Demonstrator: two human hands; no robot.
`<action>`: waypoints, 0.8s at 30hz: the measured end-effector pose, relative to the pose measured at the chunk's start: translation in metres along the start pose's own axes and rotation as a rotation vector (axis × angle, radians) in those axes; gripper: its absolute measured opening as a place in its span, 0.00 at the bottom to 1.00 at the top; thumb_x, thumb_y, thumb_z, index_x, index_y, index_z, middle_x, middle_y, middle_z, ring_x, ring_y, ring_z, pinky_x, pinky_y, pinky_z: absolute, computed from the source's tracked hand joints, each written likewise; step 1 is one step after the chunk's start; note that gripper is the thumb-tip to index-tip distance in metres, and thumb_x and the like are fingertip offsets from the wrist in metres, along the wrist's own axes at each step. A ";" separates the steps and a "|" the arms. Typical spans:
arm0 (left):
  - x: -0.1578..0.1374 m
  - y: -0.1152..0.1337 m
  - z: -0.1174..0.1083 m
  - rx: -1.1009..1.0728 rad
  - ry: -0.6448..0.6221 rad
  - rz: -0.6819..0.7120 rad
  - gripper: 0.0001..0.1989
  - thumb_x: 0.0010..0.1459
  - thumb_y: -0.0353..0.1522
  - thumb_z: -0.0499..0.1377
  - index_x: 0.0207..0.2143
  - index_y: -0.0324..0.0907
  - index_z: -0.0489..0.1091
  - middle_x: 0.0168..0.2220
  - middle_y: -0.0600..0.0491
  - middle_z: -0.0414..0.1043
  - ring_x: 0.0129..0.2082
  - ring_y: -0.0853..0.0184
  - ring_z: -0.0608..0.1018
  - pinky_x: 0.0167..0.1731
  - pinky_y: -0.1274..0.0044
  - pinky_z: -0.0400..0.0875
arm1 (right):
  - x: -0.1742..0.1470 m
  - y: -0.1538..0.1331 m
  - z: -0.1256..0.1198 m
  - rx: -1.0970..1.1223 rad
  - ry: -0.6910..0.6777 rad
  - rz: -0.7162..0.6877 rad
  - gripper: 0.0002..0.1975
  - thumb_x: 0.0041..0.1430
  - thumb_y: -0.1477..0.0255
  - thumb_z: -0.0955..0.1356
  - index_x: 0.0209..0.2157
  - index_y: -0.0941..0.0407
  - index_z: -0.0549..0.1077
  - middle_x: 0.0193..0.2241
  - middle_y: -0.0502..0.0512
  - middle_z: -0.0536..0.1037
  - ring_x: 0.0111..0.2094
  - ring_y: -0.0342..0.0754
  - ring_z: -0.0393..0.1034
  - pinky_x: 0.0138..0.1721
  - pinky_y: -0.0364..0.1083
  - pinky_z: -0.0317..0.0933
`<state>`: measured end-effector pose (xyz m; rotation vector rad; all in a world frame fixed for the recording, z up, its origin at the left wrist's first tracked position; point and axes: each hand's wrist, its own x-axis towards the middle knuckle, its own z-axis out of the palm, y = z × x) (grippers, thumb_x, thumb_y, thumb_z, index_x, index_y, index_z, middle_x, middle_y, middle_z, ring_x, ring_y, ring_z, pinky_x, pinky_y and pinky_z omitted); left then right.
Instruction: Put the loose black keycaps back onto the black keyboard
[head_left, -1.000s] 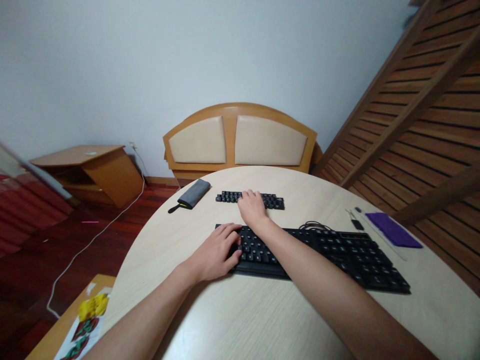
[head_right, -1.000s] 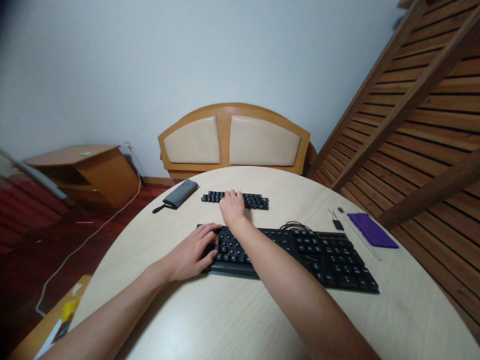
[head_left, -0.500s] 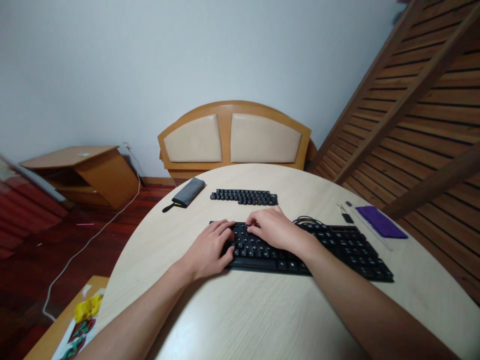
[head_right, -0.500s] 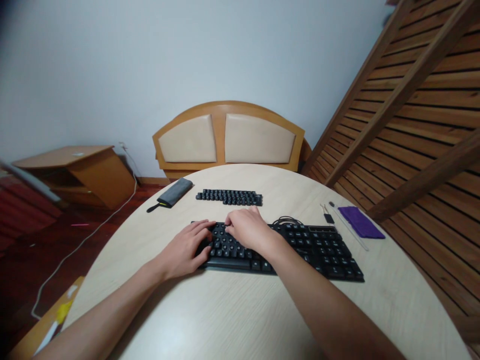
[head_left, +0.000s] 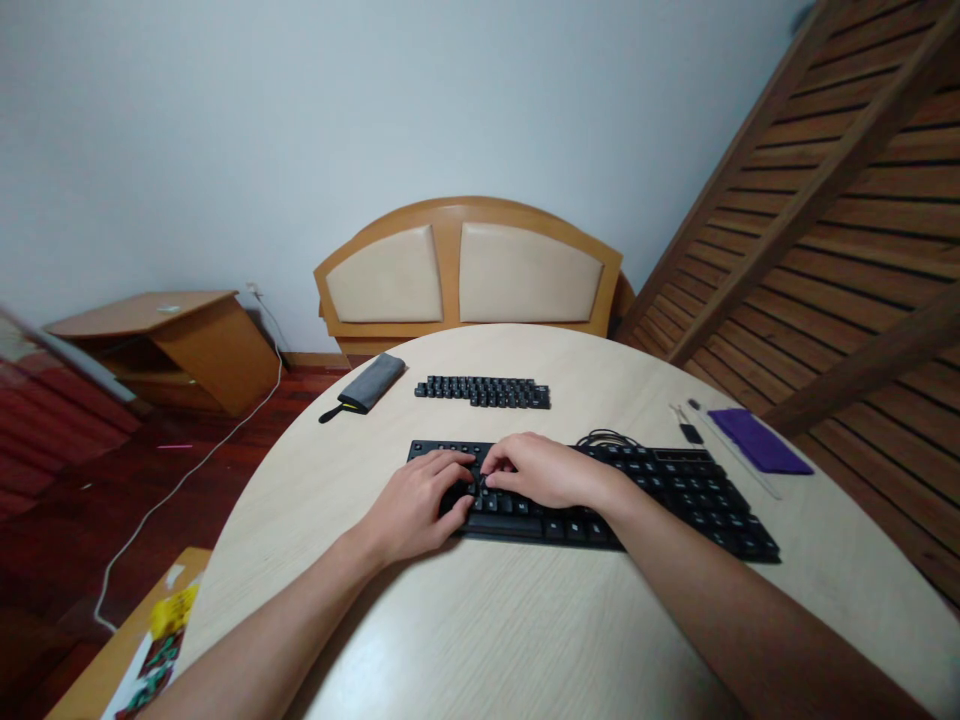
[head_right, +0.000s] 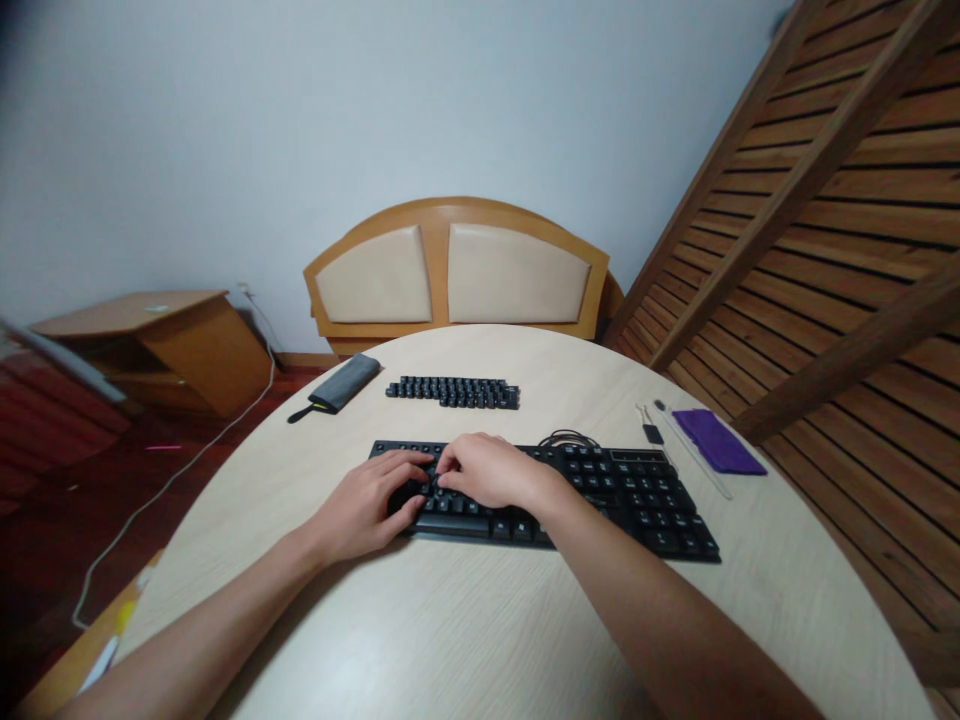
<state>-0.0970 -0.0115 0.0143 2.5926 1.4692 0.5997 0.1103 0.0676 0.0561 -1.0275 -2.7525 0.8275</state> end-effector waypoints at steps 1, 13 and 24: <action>0.000 0.000 0.000 -0.002 -0.001 0.000 0.08 0.61 0.32 0.56 0.43 0.43 0.70 0.54 0.46 0.73 0.53 0.56 0.75 0.54 0.63 0.70 | 0.000 0.000 0.000 -0.003 -0.006 -0.003 0.10 0.62 0.68 0.68 0.40 0.53 0.81 0.37 0.53 0.83 0.36 0.48 0.76 0.35 0.42 0.62; 0.001 0.001 0.000 -0.019 -0.001 0.004 0.07 0.62 0.32 0.56 0.42 0.43 0.69 0.54 0.46 0.73 0.53 0.57 0.75 0.54 0.63 0.71 | -0.006 -0.021 0.000 -0.239 0.032 0.058 0.08 0.61 0.70 0.70 0.40 0.54 0.81 0.39 0.55 0.83 0.44 0.53 0.76 0.46 0.46 0.61; 0.001 0.003 -0.002 -0.005 -0.007 0.015 0.08 0.61 0.32 0.56 0.43 0.43 0.70 0.55 0.46 0.72 0.54 0.55 0.73 0.55 0.62 0.69 | -0.005 -0.037 0.009 -0.427 0.055 0.085 0.09 0.61 0.74 0.68 0.40 0.58 0.80 0.41 0.62 0.83 0.45 0.57 0.76 0.56 0.54 0.55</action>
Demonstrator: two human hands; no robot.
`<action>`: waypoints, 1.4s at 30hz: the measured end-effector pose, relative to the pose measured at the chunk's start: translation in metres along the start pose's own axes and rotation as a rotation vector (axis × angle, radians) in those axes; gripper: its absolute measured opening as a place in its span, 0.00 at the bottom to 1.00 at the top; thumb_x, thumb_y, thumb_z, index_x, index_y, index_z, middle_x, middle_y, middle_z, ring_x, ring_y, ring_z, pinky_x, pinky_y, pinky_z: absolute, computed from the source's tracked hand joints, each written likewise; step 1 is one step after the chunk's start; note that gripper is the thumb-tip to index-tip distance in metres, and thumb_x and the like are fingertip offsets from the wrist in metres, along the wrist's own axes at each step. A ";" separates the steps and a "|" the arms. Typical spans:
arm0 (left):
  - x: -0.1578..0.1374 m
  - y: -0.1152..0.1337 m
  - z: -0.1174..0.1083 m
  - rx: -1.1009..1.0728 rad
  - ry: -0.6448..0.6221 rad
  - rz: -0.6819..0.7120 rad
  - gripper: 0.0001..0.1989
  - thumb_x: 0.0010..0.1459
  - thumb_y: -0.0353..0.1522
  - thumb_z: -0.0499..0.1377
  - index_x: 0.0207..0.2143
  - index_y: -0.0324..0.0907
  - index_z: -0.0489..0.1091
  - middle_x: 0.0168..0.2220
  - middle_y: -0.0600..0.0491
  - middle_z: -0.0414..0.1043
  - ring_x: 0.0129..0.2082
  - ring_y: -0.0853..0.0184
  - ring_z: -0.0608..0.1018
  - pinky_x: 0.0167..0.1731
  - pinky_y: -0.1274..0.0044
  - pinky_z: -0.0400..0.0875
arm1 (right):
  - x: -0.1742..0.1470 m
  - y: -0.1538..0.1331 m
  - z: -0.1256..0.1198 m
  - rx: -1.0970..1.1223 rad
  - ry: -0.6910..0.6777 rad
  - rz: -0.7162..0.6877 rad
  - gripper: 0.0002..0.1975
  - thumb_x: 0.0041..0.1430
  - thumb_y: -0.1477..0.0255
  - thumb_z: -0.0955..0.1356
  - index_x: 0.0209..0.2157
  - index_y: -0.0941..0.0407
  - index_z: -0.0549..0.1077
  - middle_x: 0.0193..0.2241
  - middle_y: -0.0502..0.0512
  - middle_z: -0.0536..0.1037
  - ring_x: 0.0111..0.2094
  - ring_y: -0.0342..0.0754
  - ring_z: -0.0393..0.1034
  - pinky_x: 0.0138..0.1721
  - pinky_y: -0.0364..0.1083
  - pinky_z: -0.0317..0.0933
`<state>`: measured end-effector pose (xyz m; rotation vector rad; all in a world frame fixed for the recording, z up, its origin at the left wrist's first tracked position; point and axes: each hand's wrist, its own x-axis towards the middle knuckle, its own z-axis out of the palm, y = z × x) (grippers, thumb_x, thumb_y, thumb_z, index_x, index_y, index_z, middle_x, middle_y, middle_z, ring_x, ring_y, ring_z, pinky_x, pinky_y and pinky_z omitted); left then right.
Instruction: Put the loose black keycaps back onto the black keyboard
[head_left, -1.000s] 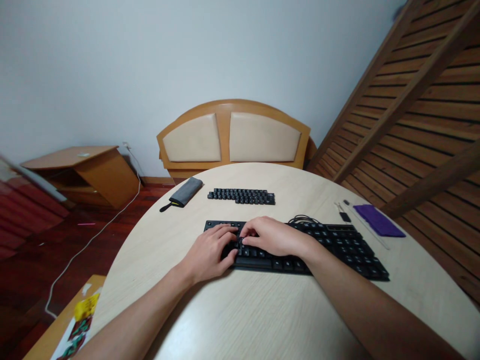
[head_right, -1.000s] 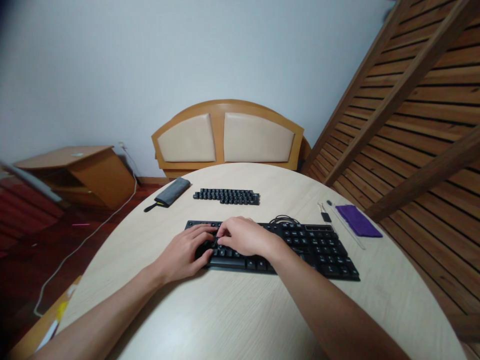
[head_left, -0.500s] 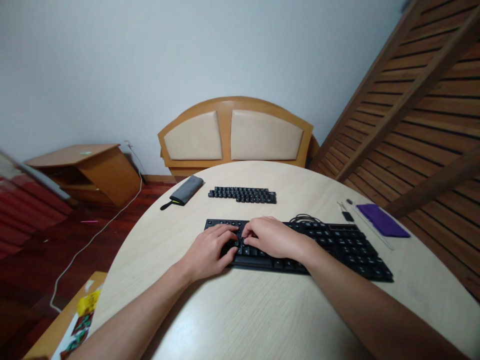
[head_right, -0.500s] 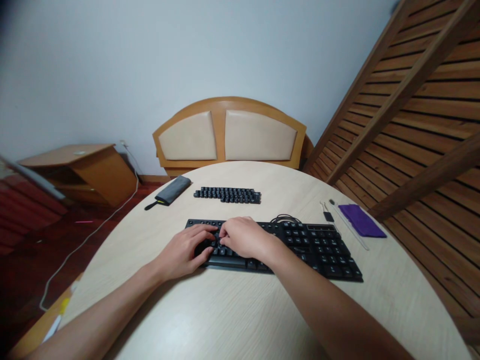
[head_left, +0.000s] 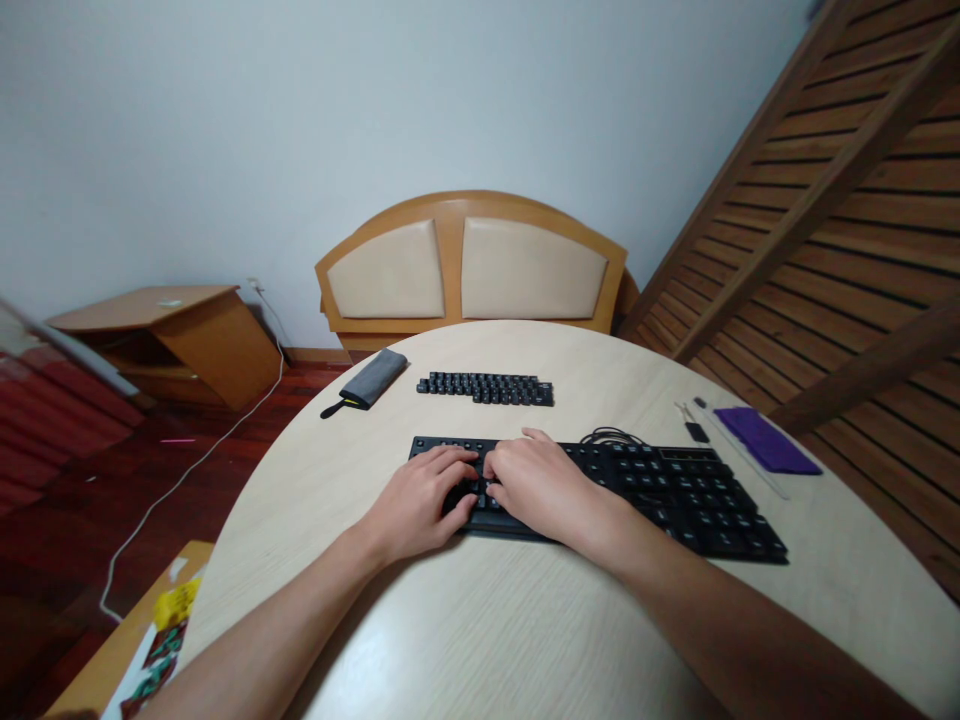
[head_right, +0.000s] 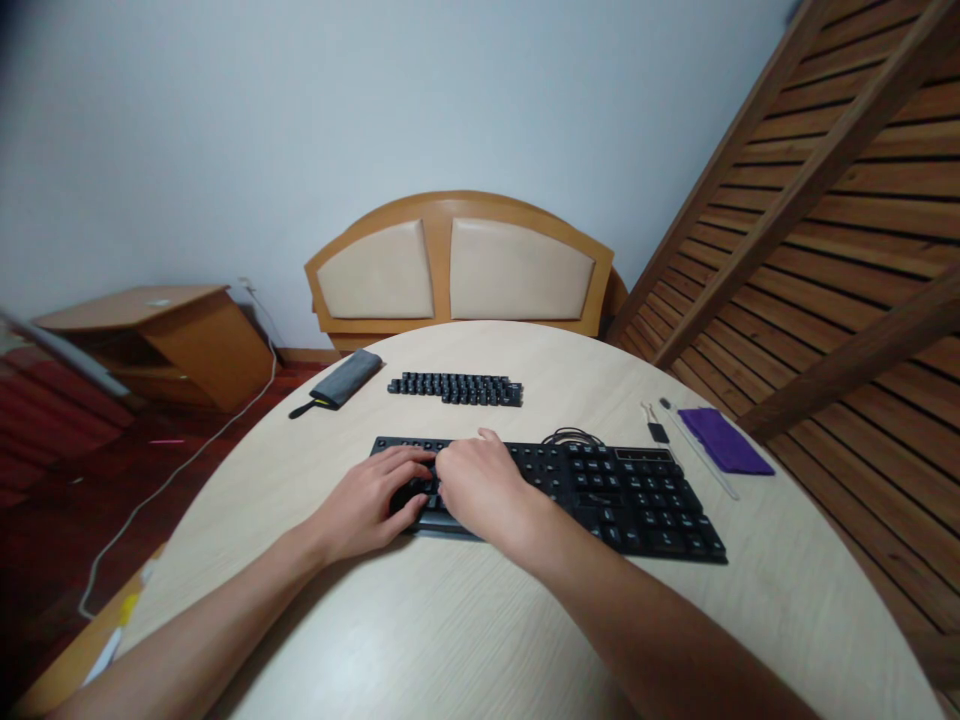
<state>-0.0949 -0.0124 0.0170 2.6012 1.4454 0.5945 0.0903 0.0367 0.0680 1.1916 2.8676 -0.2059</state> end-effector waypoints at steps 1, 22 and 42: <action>0.000 0.001 0.000 0.000 0.000 0.002 0.08 0.61 0.32 0.56 0.43 0.43 0.70 0.54 0.47 0.72 0.54 0.55 0.73 0.55 0.62 0.70 | 0.000 -0.001 -0.001 0.000 0.000 0.003 0.09 0.61 0.74 0.68 0.40 0.58 0.81 0.40 0.62 0.83 0.45 0.57 0.76 0.56 0.53 0.56; 0.002 0.003 -0.001 -0.019 -0.016 0.015 0.07 0.63 0.31 0.54 0.42 0.42 0.69 0.46 0.47 0.74 0.45 0.58 0.74 0.47 0.66 0.73 | 0.001 -0.018 0.016 -0.161 0.018 -0.021 0.13 0.63 0.81 0.62 0.39 0.62 0.79 0.38 0.66 0.82 0.41 0.56 0.76 0.46 0.50 0.63; 0.001 0.001 0.002 -0.025 -0.013 0.011 0.07 0.63 0.32 0.55 0.43 0.42 0.69 0.45 0.48 0.73 0.45 0.59 0.74 0.47 0.67 0.72 | 0.009 0.024 0.004 0.203 0.041 0.107 0.09 0.62 0.65 0.67 0.37 0.50 0.81 0.36 0.53 0.83 0.38 0.50 0.77 0.36 0.44 0.63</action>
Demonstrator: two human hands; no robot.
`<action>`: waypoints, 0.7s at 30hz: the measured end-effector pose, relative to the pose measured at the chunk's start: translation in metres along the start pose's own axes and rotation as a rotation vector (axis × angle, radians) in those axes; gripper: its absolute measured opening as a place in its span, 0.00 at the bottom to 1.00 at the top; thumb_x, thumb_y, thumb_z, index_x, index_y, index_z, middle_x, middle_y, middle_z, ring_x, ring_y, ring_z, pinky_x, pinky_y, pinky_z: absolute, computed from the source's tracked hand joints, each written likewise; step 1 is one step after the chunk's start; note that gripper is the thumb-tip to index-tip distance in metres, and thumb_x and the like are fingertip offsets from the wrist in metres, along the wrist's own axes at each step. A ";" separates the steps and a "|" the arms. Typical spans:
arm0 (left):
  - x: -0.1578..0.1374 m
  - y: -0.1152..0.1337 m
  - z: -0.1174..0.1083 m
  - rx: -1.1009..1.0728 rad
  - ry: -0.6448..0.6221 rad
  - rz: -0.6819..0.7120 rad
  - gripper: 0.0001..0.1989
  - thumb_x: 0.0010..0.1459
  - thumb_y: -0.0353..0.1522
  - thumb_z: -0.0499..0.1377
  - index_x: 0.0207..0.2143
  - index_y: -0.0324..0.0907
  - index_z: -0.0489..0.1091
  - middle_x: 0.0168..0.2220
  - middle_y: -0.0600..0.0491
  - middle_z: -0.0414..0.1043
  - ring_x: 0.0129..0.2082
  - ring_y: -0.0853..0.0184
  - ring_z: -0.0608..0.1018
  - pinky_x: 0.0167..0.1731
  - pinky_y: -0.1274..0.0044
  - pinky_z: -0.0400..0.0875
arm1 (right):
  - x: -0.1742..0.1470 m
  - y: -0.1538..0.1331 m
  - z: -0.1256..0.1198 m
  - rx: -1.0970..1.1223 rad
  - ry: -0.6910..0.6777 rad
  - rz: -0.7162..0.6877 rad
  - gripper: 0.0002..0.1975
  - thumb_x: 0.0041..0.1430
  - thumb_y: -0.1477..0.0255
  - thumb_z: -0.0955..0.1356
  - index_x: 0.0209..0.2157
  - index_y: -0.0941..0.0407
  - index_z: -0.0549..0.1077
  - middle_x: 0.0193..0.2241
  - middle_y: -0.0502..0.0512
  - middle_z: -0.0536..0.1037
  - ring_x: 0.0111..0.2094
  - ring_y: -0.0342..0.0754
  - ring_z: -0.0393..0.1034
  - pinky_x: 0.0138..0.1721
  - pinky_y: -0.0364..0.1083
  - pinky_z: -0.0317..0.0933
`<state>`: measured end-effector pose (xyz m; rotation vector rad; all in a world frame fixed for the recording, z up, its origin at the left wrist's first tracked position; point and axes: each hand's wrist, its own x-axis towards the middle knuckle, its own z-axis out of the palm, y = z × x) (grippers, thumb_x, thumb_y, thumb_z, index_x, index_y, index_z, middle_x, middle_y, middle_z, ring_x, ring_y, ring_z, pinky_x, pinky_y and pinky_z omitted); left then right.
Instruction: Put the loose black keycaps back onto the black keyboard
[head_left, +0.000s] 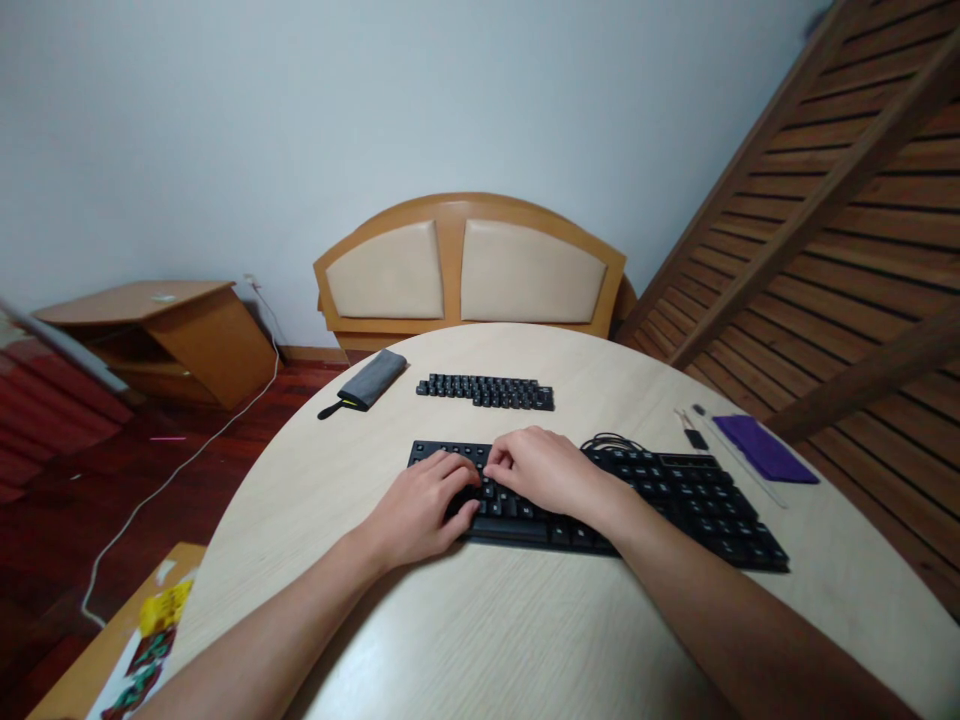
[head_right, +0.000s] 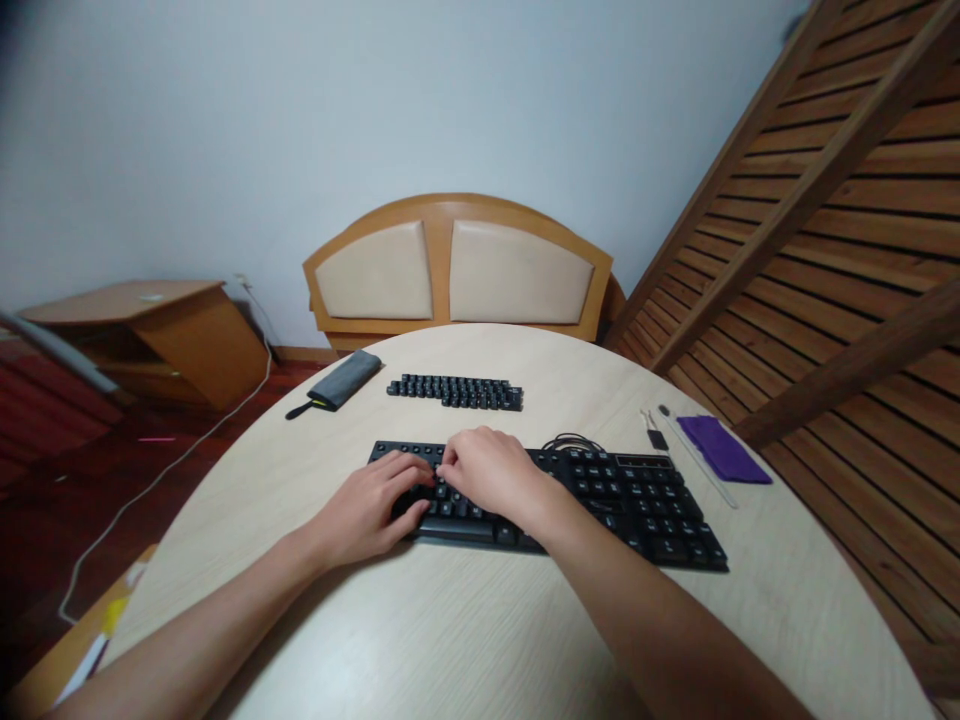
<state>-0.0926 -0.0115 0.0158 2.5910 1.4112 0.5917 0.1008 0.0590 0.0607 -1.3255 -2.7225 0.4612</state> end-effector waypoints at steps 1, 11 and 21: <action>0.000 0.000 0.000 0.001 0.000 0.003 0.07 0.63 0.32 0.55 0.43 0.42 0.69 0.45 0.48 0.73 0.45 0.59 0.74 0.47 0.66 0.72 | 0.004 0.004 0.002 0.001 0.033 0.006 0.10 0.63 0.66 0.66 0.38 0.51 0.80 0.37 0.53 0.83 0.39 0.50 0.76 0.37 0.44 0.63; 0.000 -0.002 -0.001 0.005 -0.001 0.020 0.07 0.63 0.32 0.54 0.43 0.42 0.68 0.45 0.48 0.72 0.44 0.59 0.73 0.46 0.66 0.71 | 0.076 0.013 0.020 -0.288 0.224 0.092 0.14 0.63 0.71 0.66 0.49 0.58 0.75 0.50 0.65 0.75 0.53 0.57 0.66 0.50 0.50 0.60; 0.000 -0.002 0.001 0.003 -0.009 0.010 0.06 0.63 0.32 0.55 0.43 0.42 0.66 0.45 0.48 0.72 0.45 0.58 0.73 0.48 0.65 0.71 | 0.101 0.010 0.032 -0.344 0.314 0.020 0.14 0.65 0.77 0.62 0.45 0.63 0.77 0.49 0.68 0.75 0.53 0.59 0.62 0.51 0.53 0.55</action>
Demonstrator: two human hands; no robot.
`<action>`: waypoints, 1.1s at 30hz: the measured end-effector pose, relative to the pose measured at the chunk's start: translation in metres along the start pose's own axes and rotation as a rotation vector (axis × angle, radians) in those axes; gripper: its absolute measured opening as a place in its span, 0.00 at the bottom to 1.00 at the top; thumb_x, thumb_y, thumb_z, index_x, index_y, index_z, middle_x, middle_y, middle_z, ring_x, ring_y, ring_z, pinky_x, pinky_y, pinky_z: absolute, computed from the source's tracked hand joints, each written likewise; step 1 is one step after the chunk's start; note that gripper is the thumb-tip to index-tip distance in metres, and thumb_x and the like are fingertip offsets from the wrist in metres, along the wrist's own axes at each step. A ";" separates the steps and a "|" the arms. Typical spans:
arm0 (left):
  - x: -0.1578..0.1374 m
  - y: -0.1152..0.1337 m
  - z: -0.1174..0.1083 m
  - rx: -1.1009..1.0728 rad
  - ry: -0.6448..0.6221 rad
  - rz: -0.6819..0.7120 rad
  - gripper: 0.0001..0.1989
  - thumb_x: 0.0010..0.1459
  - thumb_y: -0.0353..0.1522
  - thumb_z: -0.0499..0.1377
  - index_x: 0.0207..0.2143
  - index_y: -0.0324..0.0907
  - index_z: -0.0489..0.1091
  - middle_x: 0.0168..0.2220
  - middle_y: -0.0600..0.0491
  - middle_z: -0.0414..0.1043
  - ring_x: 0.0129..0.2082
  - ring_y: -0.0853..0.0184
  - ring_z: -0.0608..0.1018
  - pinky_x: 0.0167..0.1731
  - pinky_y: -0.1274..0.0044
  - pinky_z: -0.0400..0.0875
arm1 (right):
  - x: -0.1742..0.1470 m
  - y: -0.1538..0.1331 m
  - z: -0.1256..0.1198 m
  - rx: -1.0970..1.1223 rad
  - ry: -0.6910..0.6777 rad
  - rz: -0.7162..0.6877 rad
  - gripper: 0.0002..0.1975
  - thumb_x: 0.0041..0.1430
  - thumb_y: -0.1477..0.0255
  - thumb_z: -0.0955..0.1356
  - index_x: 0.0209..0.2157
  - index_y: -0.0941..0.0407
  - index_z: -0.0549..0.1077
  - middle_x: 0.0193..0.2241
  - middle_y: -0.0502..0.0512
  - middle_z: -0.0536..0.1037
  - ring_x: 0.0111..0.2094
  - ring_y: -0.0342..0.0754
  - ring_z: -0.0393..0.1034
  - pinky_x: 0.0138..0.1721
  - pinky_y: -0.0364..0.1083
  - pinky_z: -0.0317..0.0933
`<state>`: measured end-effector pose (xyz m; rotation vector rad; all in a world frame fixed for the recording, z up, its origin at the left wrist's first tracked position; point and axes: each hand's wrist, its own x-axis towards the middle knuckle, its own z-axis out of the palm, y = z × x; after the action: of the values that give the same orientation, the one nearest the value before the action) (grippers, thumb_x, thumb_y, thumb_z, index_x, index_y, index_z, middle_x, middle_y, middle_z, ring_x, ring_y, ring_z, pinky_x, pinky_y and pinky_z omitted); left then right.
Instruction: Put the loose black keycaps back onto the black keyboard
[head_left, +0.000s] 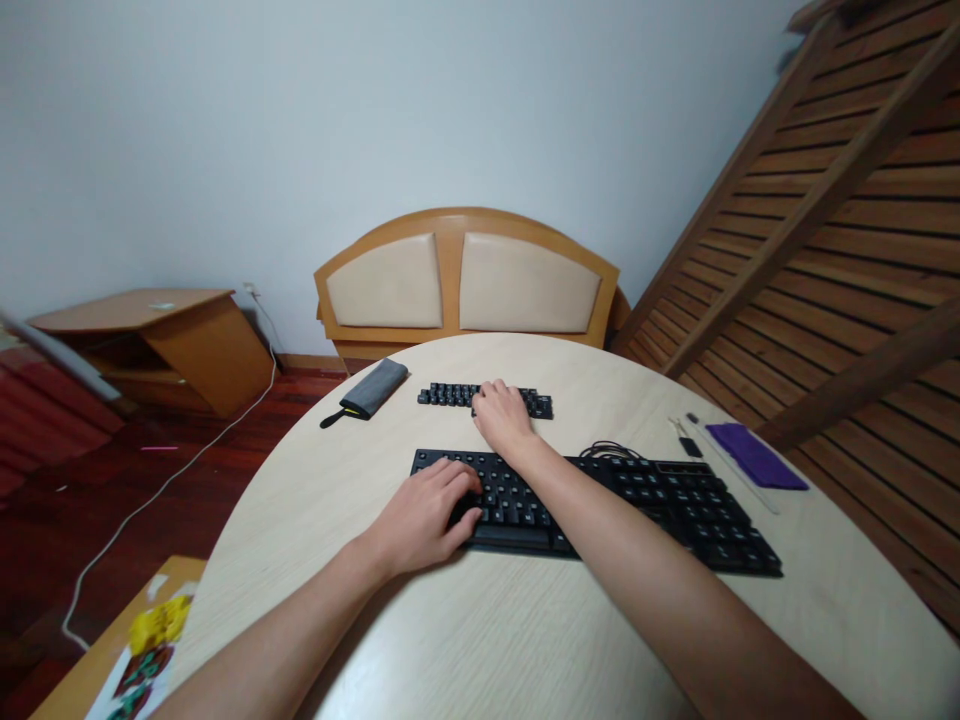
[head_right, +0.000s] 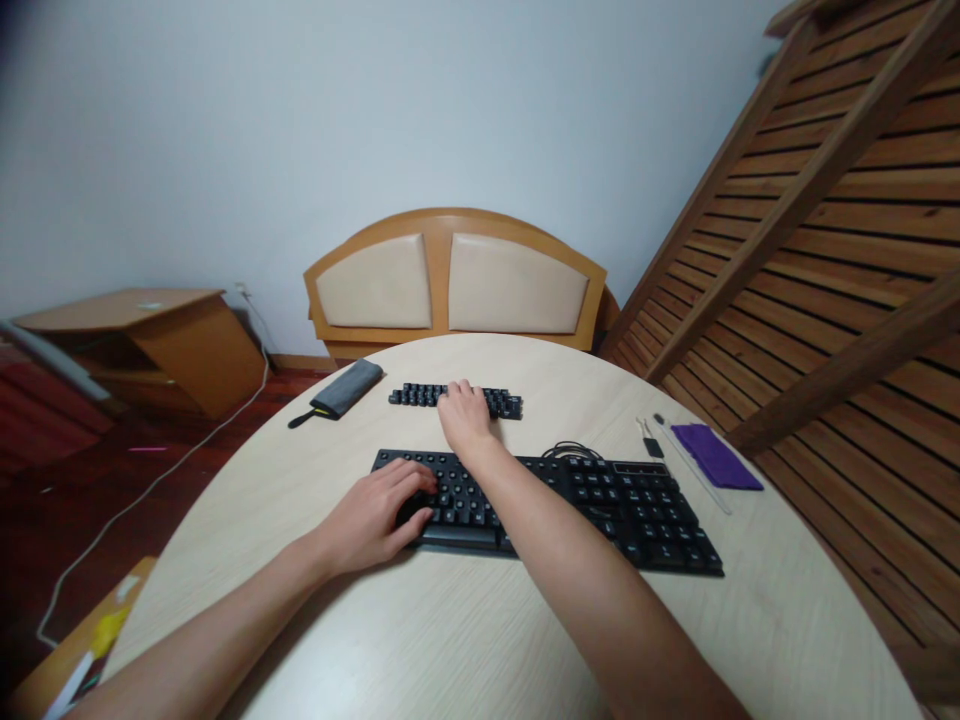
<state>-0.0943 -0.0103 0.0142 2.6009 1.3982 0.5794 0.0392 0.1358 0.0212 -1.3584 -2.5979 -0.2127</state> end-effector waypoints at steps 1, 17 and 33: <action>0.000 0.000 0.000 0.000 -0.003 0.001 0.06 0.63 0.32 0.55 0.42 0.42 0.66 0.45 0.48 0.72 0.45 0.58 0.73 0.48 0.65 0.71 | -0.001 0.000 0.000 0.008 -0.003 -0.012 0.14 0.64 0.77 0.63 0.45 0.63 0.77 0.49 0.68 0.75 0.53 0.58 0.62 0.51 0.53 0.55; 0.000 -0.004 -0.002 0.030 -0.038 0.105 0.16 0.68 0.33 0.50 0.54 0.45 0.70 0.49 0.46 0.70 0.47 0.59 0.72 0.48 0.64 0.71 | -0.090 0.050 -0.055 0.733 -0.407 -0.097 0.11 0.58 0.66 0.70 0.39 0.57 0.81 0.35 0.55 0.83 0.35 0.48 0.75 0.36 0.44 0.64; -0.001 -0.004 -0.003 0.036 -0.062 0.089 0.16 0.68 0.34 0.50 0.55 0.43 0.70 0.50 0.45 0.70 0.49 0.58 0.72 0.50 0.63 0.71 | -0.099 0.034 -0.061 0.529 -0.373 -0.130 0.08 0.59 0.68 0.71 0.39 0.55 0.80 0.41 0.56 0.82 0.45 0.51 0.74 0.46 0.45 0.63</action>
<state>-0.0986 -0.0092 0.0153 2.6960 1.2915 0.4842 0.1290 0.0635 0.0576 -1.1144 -2.7371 0.7250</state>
